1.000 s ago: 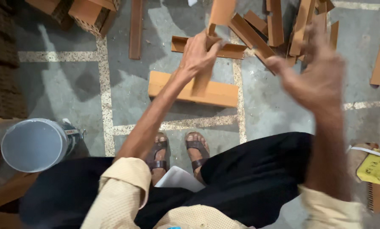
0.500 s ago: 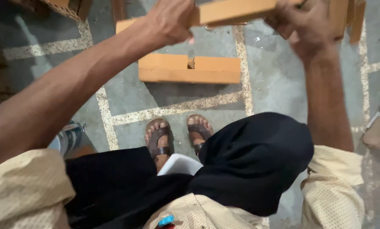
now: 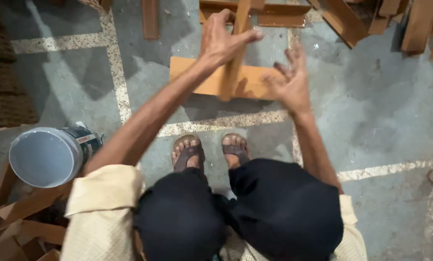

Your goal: The person assembles small wooden boxes by hand in a workshop setting. They pick up pre-cut wooden slats, align the edges, and press them together to form rectangular structures. The person handles the pieces one at a time, inspecting the joints and ensuring the boxes are properly formed before placing them on the floor.

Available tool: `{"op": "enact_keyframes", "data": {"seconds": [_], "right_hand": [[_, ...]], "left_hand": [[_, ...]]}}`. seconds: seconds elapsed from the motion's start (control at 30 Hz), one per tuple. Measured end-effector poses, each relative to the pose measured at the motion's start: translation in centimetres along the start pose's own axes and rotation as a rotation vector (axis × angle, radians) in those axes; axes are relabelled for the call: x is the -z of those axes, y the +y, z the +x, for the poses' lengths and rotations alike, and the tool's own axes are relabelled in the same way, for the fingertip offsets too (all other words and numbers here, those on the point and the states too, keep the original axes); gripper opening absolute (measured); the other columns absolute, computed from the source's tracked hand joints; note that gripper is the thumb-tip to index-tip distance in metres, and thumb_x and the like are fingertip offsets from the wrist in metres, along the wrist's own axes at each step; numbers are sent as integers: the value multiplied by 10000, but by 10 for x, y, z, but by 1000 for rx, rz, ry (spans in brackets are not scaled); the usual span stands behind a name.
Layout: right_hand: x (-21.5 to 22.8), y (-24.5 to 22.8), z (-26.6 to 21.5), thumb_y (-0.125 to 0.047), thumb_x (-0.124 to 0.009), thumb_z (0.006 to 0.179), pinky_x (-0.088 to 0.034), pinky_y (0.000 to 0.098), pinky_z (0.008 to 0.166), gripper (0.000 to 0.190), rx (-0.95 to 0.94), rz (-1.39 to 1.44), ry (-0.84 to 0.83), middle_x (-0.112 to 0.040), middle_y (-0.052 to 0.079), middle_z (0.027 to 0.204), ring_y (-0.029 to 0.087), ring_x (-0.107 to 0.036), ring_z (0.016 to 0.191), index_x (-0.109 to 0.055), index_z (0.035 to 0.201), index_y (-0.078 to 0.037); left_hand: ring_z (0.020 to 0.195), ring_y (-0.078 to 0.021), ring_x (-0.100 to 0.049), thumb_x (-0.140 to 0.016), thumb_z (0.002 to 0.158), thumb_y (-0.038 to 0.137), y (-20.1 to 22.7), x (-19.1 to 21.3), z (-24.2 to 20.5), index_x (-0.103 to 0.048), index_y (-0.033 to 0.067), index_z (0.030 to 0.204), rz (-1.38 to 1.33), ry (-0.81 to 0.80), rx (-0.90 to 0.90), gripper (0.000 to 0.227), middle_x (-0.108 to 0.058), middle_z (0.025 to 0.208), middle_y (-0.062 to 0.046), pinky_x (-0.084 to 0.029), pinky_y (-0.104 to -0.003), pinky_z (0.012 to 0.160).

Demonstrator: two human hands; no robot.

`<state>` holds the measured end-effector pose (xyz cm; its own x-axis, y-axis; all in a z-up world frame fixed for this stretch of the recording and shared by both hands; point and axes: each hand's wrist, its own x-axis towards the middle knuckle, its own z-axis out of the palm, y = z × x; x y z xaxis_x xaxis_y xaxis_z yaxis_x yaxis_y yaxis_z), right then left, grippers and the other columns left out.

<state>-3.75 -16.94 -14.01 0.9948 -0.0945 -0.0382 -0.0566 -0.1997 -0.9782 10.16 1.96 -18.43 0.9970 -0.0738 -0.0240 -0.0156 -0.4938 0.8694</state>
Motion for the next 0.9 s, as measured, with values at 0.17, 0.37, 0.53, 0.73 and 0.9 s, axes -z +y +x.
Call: {"op": "enact_keyframes", "data": {"seconds": [0.17, 0.37, 0.53, 0.73, 0.9], "right_hand": [[-37, 7, 16, -181, -944, 752, -593, 457, 902, 1069, 164, -781, 52, -574, 281, 1367, 401, -691, 1103, -294, 1577, 15], [15, 53, 74, -107, -835, 788, -612, 393, 945, 618, 311, -829, -185, -741, 161, 1172, 265, -735, 1010, -653, 1373, -22], [81, 74, 83, -142, -809, 715, -598, 375, 894, 600, 140, -731, -515, -747, 140, 1131, 256, -718, 964, -724, 1303, -59], [107, 91, 87, -252, -927, 636, -577, 412, 956, 702, 64, -775, -616, -715, 131, 1236, 275, -691, 1084, -728, 1288, -87], [106, 95, 89, -304, -924, 623, -553, 404, 1047, 743, 111, -703, -607, -676, 110, 1374, 268, -662, 1201, -719, 1305, -91]], "left_hand": [[1076, -305, -761, -715, 491, 841, 24, -17, -2, -620, -32, 1215, -370, 12, 406, 1139, -704, 1129, -216, -633, -419, 900], [1463, -415, -348, -765, 584, 859, -29, -12, -27, -125, -127, 1542, -318, -84, 425, 1517, -307, 1542, -362, -336, -475, 1186], [1536, -455, -141, -827, 793, 671, -123, 54, -54, 1, -50, 1598, -74, 327, 281, 1362, -85, 1657, -346, -156, -499, 1236], [1358, -321, -556, -737, 941, 476, -193, 72, -40, -521, 10, 1473, -146, 159, 245, 740, -589, 1437, -247, -439, -420, 1121], [979, -147, -719, -678, 974, 366, -202, 54, -33, -723, -11, 1218, -346, 129, 203, 450, -795, 1053, -102, -569, -302, 864]]}}
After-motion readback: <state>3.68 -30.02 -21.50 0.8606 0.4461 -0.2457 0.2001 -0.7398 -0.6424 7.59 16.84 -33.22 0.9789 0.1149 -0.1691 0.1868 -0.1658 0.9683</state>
